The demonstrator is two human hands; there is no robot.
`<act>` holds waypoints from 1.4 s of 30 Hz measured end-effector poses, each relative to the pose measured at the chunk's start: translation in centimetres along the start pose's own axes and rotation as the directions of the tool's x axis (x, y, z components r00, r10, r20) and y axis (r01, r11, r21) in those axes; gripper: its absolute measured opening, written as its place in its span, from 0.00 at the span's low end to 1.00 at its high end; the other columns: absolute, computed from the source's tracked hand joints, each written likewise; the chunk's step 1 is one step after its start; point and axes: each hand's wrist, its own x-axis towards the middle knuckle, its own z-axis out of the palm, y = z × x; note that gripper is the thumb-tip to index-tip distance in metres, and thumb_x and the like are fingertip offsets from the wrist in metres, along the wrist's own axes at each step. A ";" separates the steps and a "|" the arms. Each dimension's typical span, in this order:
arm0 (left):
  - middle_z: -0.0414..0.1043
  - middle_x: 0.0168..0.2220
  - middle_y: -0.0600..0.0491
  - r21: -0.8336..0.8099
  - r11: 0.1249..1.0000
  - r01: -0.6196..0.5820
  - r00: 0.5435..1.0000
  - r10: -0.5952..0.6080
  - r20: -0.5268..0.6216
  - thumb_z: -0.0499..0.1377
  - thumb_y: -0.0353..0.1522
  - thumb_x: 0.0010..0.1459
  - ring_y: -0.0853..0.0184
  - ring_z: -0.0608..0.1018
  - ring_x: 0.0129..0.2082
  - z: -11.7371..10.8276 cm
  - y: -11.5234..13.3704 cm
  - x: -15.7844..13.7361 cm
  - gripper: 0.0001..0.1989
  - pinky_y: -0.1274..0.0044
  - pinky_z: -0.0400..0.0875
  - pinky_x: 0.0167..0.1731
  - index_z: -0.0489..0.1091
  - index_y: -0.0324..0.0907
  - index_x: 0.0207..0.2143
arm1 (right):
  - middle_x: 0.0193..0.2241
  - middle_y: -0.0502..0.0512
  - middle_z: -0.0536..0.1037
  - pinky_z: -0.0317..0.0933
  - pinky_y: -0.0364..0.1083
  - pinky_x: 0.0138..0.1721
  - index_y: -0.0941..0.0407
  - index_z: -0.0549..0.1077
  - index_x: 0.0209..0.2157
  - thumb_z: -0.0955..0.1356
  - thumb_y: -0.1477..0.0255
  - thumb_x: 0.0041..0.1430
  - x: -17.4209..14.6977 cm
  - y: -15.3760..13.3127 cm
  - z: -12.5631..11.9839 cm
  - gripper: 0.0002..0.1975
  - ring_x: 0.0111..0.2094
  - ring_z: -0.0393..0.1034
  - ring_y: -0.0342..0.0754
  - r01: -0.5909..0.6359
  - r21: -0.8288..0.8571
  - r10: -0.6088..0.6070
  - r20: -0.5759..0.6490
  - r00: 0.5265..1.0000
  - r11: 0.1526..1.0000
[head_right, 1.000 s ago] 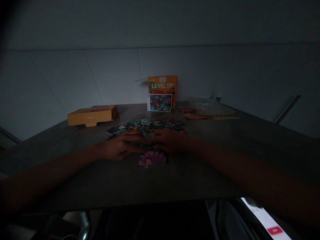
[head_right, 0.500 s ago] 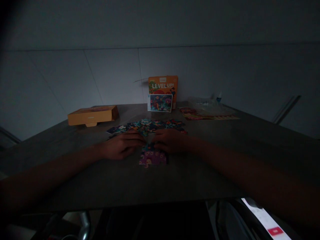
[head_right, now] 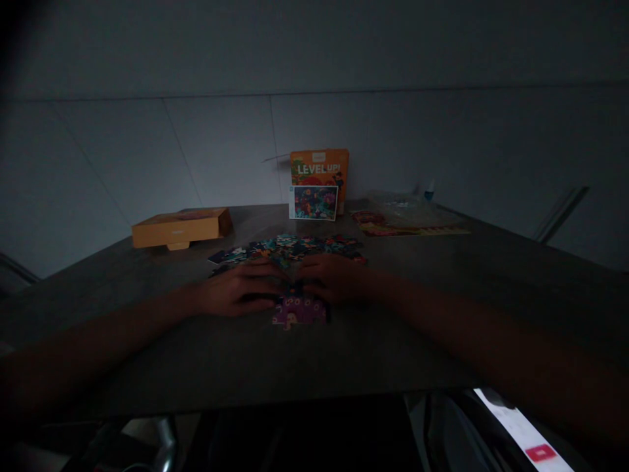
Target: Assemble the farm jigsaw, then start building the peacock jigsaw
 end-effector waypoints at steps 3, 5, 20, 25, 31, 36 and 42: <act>0.72 0.54 0.42 -0.017 1.000 -0.016 1.000 0.016 -0.015 0.57 0.33 0.68 0.59 0.75 0.54 0.1 -0.1 -0.1 0.13 0.65 0.73 0.55 0.75 0.42 0.52 | 0.49 0.61 0.79 0.65 0.52 0.55 0.57 0.76 0.51 0.65 0.78 0.65 0.1 0.2 0.3 0.15 0.52 0.72 0.51 0.066 0.054 -0.064 -0.032 0.997 0.996; 0.72 0.54 0.42 -0.024 1.000 -0.019 0.999 0.019 -0.026 0.58 0.33 0.68 0.60 0.76 0.54 0.1 -0.1 -0.1 0.13 0.65 0.73 0.56 0.75 0.42 0.52 | 0.49 0.60 0.79 0.65 0.53 0.55 0.57 0.76 0.51 0.64 0.79 0.65 0.2 0.3 0.3 0.16 0.52 0.72 0.51 0.085 0.073 -0.082 -0.038 0.996 0.994; 0.69 0.57 0.44 -0.014 1.000 -0.025 1.000 0.026 0.017 0.59 0.30 0.66 0.58 0.74 0.57 -0.5 0.6 -0.1 0.11 0.66 0.72 0.58 0.78 0.46 0.48 | 0.44 0.58 0.75 0.65 0.52 0.51 0.57 0.72 0.44 0.66 0.85 0.58 0.5 -0.3 0.5 0.14 0.48 0.71 0.50 -0.071 0.190 0.068 0.023 0.997 0.979; 0.68 0.58 0.43 -0.007 1.000 0.001 0.999 0.000 0.046 0.58 0.30 0.67 0.58 0.73 0.58 -0.7 1.0 0.0 0.10 0.66 0.71 0.59 0.79 0.44 0.44 | 0.42 0.57 0.74 0.64 0.52 0.50 0.57 0.70 0.42 0.65 0.86 0.56 0.5 -0.4 0.5 0.15 0.46 0.69 0.50 -0.051 0.215 0.059 -0.034 0.998 0.975; 0.65 0.60 0.41 0.007 1.000 0.000 1.000 0.000 0.004 0.58 0.31 0.67 0.56 0.71 0.60 -0.7 1.2 0.1 0.09 0.65 0.71 0.60 0.78 0.42 0.44 | 0.42 0.58 0.71 0.64 0.53 0.50 0.57 0.68 0.42 0.66 0.85 0.57 0.3 -0.4 0.1 0.12 0.47 0.67 0.52 0.005 0.167 0.009 -0.086 0.996 0.986; 0.63 0.62 0.41 0.015 1.000 -0.001 1.000 0.001 -0.027 0.59 0.31 0.65 0.54 0.69 0.62 -0.7 1.3 0.2 0.09 0.63 0.69 0.61 0.79 0.42 0.44 | 0.42 0.58 0.71 0.65 0.52 0.47 0.56 0.69 0.42 0.68 0.80 0.60 0.0 -0.2 0.0 0.09 0.45 0.69 0.51 0.017 0.175 0.003 -0.118 0.993 0.984; 0.61 0.64 0.42 -0.005 1.000 0.007 1.000 -0.007 -0.025 0.61 0.33 0.65 0.54 0.67 0.64 -0.7 1.2 0.0 0.09 0.63 0.67 0.63 0.79 0.42 0.43 | 0.41 0.57 0.73 0.68 0.50 0.45 0.56 0.69 0.42 0.68 0.78 0.60 0.0 -0.7 0.1 0.08 0.42 0.71 0.48 -0.043 0.328 0.119 -0.215 0.969 0.944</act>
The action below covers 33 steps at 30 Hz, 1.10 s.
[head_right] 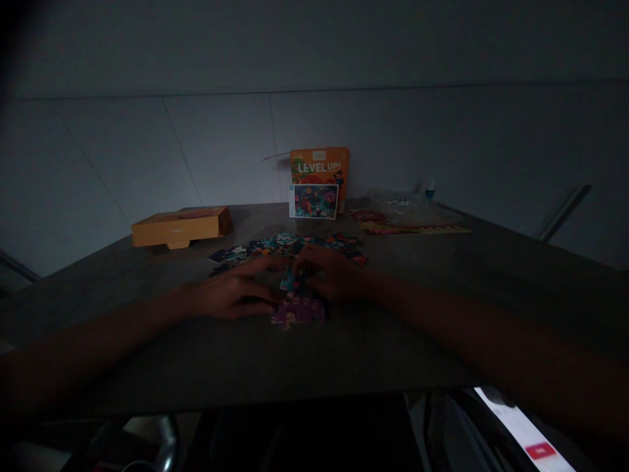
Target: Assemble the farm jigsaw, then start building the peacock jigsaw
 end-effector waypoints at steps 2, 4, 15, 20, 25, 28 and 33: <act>0.61 0.63 0.43 -0.015 1.000 0.006 1.000 -0.005 0.006 0.62 0.35 0.64 0.54 0.68 0.63 0.0 -0.2 -0.1 0.08 0.64 0.68 0.62 0.79 0.42 0.41 | 0.41 0.57 0.73 0.69 0.49 0.45 0.56 0.69 0.42 0.67 0.79 0.60 0.0 0.0 0.0 0.08 0.42 0.71 0.48 -0.030 0.036 0.031 -0.030 0.999 0.999; 0.62 0.62 0.42 -0.027 1.000 0.012 1.000 -0.012 0.006 0.63 0.37 0.63 0.55 0.69 0.62 0.0 -0.3 -0.2 0.08 0.65 0.68 0.62 0.78 0.42 0.39 | 0.40 0.57 0.74 0.69 0.50 0.45 0.56 0.70 0.42 0.66 0.79 0.60 0.0 0.1 -0.2 0.09 0.42 0.72 0.49 -0.029 0.028 0.031 -0.054 0.998 0.999; 0.67 0.56 0.39 -0.068 0.998 0.009 1.000 -0.008 0.009 0.66 0.42 0.59 0.55 0.74 0.56 0.2 -0.7 -0.4 0.16 0.65 0.74 0.54 0.73 0.39 0.41 | 0.39 0.59 0.75 0.65 0.52 0.45 0.57 0.73 0.39 0.66 0.78 0.60 0.1 0.3 -0.6 0.07 0.42 0.70 0.51 0.045 -0.157 -0.050 -0.034 0.998 0.987; 0.72 0.51 0.41 -0.021 0.997 0.068 0.998 -0.068 -0.011 0.60 0.42 0.65 0.57 0.76 0.51 0.3 -0.8 -0.5 0.16 0.64 0.75 0.51 0.70 0.39 0.46 | 0.38 0.57 0.74 0.66 0.52 0.46 0.56 0.73 0.40 0.66 0.76 0.64 0.3 -0.2 -0.4 0.05 0.43 0.70 0.50 0.055 -0.130 -0.065 -0.078 0.995 0.990; 0.73 0.51 0.42 0.059 0.990 0.131 0.980 -0.120 -0.160 0.49 0.34 0.72 0.58 0.76 0.53 0.5 -0.9 -0.7 0.19 0.64 0.75 0.52 0.61 0.38 0.62 | 0.41 0.58 0.74 0.67 0.51 0.46 0.56 0.73 0.43 0.67 0.75 0.65 0.4 -0.7 -0.1 0.06 0.44 0.70 0.50 0.049 -0.110 -0.062 -0.120 0.991 0.993; 0.76 0.49 0.44 0.074 0.996 0.046 0.982 -0.032 -0.184 0.51 0.33 0.71 0.60 0.75 0.54 0.6 -1.1 -0.6 0.16 0.65 0.75 0.54 0.68 0.41 0.58 | 0.41 0.58 0.74 0.68 0.51 0.46 0.56 0.73 0.42 0.68 0.74 0.64 0.3 -0.8 0.1 0.05 0.44 0.71 0.50 0.033 -0.096 -0.044 -0.114 0.992 0.995; 0.80 0.44 0.46 0.121 0.992 -0.030 0.979 0.053 -0.195 0.55 0.32 0.69 0.57 0.73 0.59 0.4 -1.3 -0.6 0.13 0.65 0.76 0.53 0.75 0.43 0.52 | 0.44 0.59 0.73 0.69 0.48 0.41 0.57 0.72 0.46 0.67 0.75 0.64 0.2 -0.9 0.4 0.09 0.38 0.72 0.47 -0.006 -0.057 0.003 -0.053 0.999 0.998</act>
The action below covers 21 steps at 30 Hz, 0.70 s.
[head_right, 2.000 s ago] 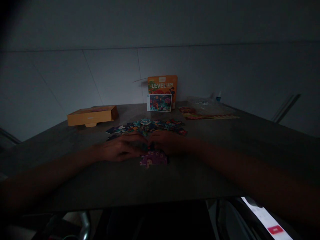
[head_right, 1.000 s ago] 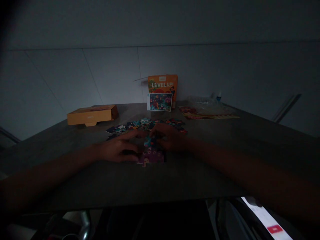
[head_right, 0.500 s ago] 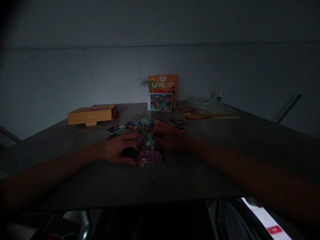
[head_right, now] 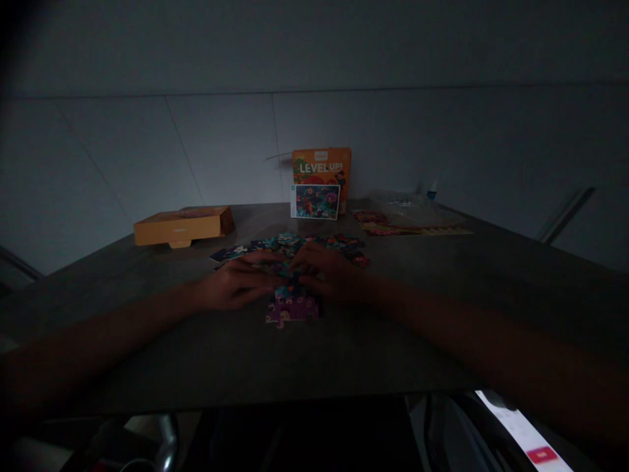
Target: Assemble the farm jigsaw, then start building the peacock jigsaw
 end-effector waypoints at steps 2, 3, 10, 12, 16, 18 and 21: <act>0.81 0.44 0.47 0.036 0.999 -0.032 0.999 0.032 -0.012 0.55 0.31 0.69 0.57 0.72 0.61 -0.3 -0.1 0.0 0.13 0.65 0.76 0.54 0.75 0.44 0.51 | 0.44 0.60 0.74 0.68 0.48 0.42 0.58 0.71 0.49 0.67 0.75 0.63 0.0 -0.1 -0.1 0.12 0.38 0.72 0.47 0.001 -0.067 0.002 0.044 0.999 0.998; 0.81 0.43 0.48 0.057 0.997 -0.052 0.998 0.054 -0.018 0.55 0.31 0.69 0.57 0.71 0.61 -0.5 -0.2 0.0 0.12 0.66 0.75 0.54 0.76 0.44 0.51 | 0.43 0.60 0.75 0.67 0.48 0.41 0.58 0.71 0.50 0.68 0.74 0.62 0.0 -0.2 -0.2 0.14 0.37 0.72 0.48 -0.012 -0.110 0.019 0.068 0.998 0.994; 0.77 0.27 0.51 0.055 0.997 -0.049 0.990 0.056 -0.128 0.59 0.28 0.64 0.65 0.79 0.34 -1.6 -0.2 -0.1 0.06 0.75 0.76 0.36 0.77 0.40 0.41 | 0.37 0.59 0.78 0.61 0.47 0.37 0.60 0.75 0.41 0.71 0.64 0.60 0.1 -0.5 -0.9 0.14 0.35 0.71 0.50 -0.088 -0.300 0.177 0.285 0.942 0.950; 0.73 0.23 0.53 0.010 1.000 0.020 0.993 -0.019 -0.120 0.58 0.27 0.64 0.67 0.75 0.28 -1.7 -0.2 -0.1 0.06 0.77 0.72 0.30 0.76 0.40 0.38 | 0.36 0.58 0.76 0.60 0.46 0.36 0.60 0.75 0.40 0.71 0.61 0.60 0.2 -0.7 -1.0 0.16 0.34 0.71 0.49 -0.053 -0.278 0.144 0.317 0.938 0.959; 0.78 0.40 0.46 -0.063 0.996 0.070 0.989 -0.061 0.134 0.59 0.29 0.62 0.60 0.78 0.42 -1.7 -0.6 -0.1 0.10 0.68 0.74 0.46 0.75 0.40 0.45 | 0.38 0.58 0.75 0.60 0.46 0.35 0.59 0.75 0.42 0.73 0.56 0.56 0.2 -1.3 -1.1 0.21 0.35 0.70 0.49 -0.030 -0.229 0.112 0.352 0.929 0.973; 0.75 0.49 0.43 -0.107 0.986 0.125 0.962 -0.094 0.256 0.59 0.30 0.61 0.58 0.77 0.49 -1.5 -0.9 -0.3 0.14 0.65 0.73 0.51 0.73 0.39 0.50 | 0.38 0.58 0.75 0.60 0.46 0.35 0.59 0.75 0.41 0.74 0.55 0.55 0.2 -1.4 -1.2 0.22 0.35 0.70 0.49 -0.029 -0.220 0.109 0.362 0.926 0.975; 0.73 0.51 0.43 -0.111 0.968 0.223 0.929 -0.177 0.324 0.59 0.31 0.62 0.57 0.76 0.51 -1.3 -1.1 -0.5 0.16 0.64 0.72 0.53 0.72 0.40 0.52 | 0.36 0.56 0.74 0.57 0.45 0.33 0.59 0.74 0.38 0.74 0.57 0.54 0.2 -1.4 -1.3 0.20 0.33 0.67 0.47 -0.047 -0.223 0.129 0.368 0.921 0.974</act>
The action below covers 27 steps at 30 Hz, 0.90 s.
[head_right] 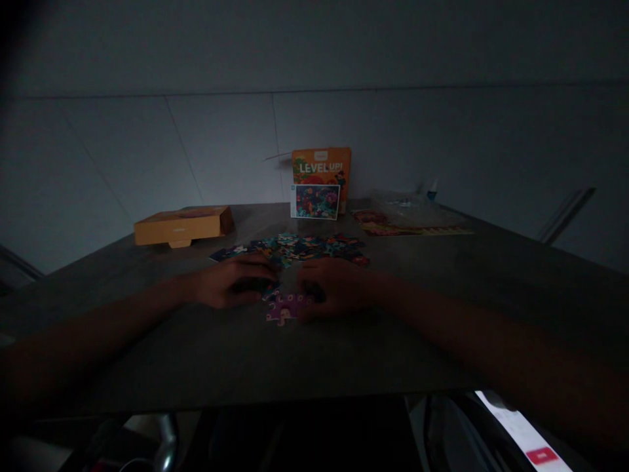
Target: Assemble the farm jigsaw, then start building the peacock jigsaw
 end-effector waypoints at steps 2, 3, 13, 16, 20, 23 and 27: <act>0.73 0.50 0.43 0.002 0.998 0.058 0.998 -0.058 0.013 0.60 0.32 0.61 0.57 0.76 0.50 0.0 0.0 0.0 0.17 0.65 0.72 0.52 0.71 0.40 0.53 | 0.34 0.55 0.73 0.56 0.44 0.32 0.59 0.73 0.36 0.74 0.58 0.55 0.0 0.1 0.0 0.18 0.32 0.66 0.46 -0.025 0.015 0.025 0.006 1.000 1.000; 0.73 0.50 0.44 0.000 0.996 0.087 0.996 -0.087 0.015 0.60 0.33 0.61 0.57 0.76 0.49 0.0 0.0 0.0 0.18 0.65 0.72 0.50 0.71 0.40 0.53 | 0.34 0.55 0.73 0.55 0.44 0.32 0.59 0.73 0.35 0.74 0.58 0.55 0.0 0.2 0.0 0.18 0.32 0.66 0.46 -0.037 0.023 0.037 0.005 0.999 0.999; 0.75 0.39 0.50 -0.115 0.947 0.301 0.952 -0.291 0.101 0.65 0.40 0.56 0.66 0.76 0.37 -0.5 0.2 0.3 0.15 0.76 0.68 0.35 0.73 0.40 0.42 | 0.31 0.52 0.73 0.53 0.43 0.30 0.58 0.72 0.34 0.73 0.55 0.55 0.1 0.9 0.1 0.19 0.29 0.64 0.44 -0.080 0.068 0.079 0.030 0.996 0.994; 0.74 0.39 0.51 -0.139 0.913 0.383 0.919 -0.362 0.153 0.66 0.41 0.53 0.65 0.75 0.37 -0.6 0.4 0.1 0.17 0.76 0.69 0.35 0.73 0.39 0.40 | 0.31 0.52 0.72 0.53 0.43 0.30 0.58 0.72 0.34 0.72 0.56 0.56 0.1 1.0 0.0 0.19 0.29 0.63 0.44 -0.075 0.073 0.073 0.036 0.997 0.995; 0.73 0.40 0.51 -0.158 0.880 0.448 0.889 -0.418 0.187 0.67 0.41 0.50 0.63 0.75 0.37 -0.9 0.6 -0.1 0.19 0.75 0.69 0.35 0.71 0.39 0.40 | 0.31 0.52 0.72 0.52 0.43 0.30 0.58 0.72 0.34 0.72 0.55 0.56 0.1 1.1 0.0 0.19 0.29 0.62 0.44 -0.060 0.058 0.058 0.037 0.998 0.996; 0.73 0.41 0.50 -0.174 0.912 0.370 0.926 -0.348 0.144 0.67 0.39 0.49 0.63 0.74 0.39 -0.8 1.0 -0.1 0.19 0.74 0.69 0.37 0.70 0.40 0.41 | 0.31 0.52 0.72 0.52 0.43 0.30 0.58 0.72 0.34 0.72 0.55 0.56 0.1 1.1 0.0 0.19 0.29 0.62 0.44 -0.065 0.054 0.064 0.034 0.997 0.996; 0.72 0.39 0.52 -0.186 0.938 0.293 0.955 -0.276 0.111 0.67 0.39 0.51 0.65 0.73 0.37 -0.4 1.5 0.2 0.19 0.75 0.68 0.36 0.70 0.41 0.43 | 0.30 0.51 0.71 0.51 0.43 0.30 0.58 0.71 0.34 0.72 0.56 0.57 0.1 1.0 -0.1 0.18 0.29 0.62 0.44 -0.069 0.046 0.068 0.030 0.997 0.997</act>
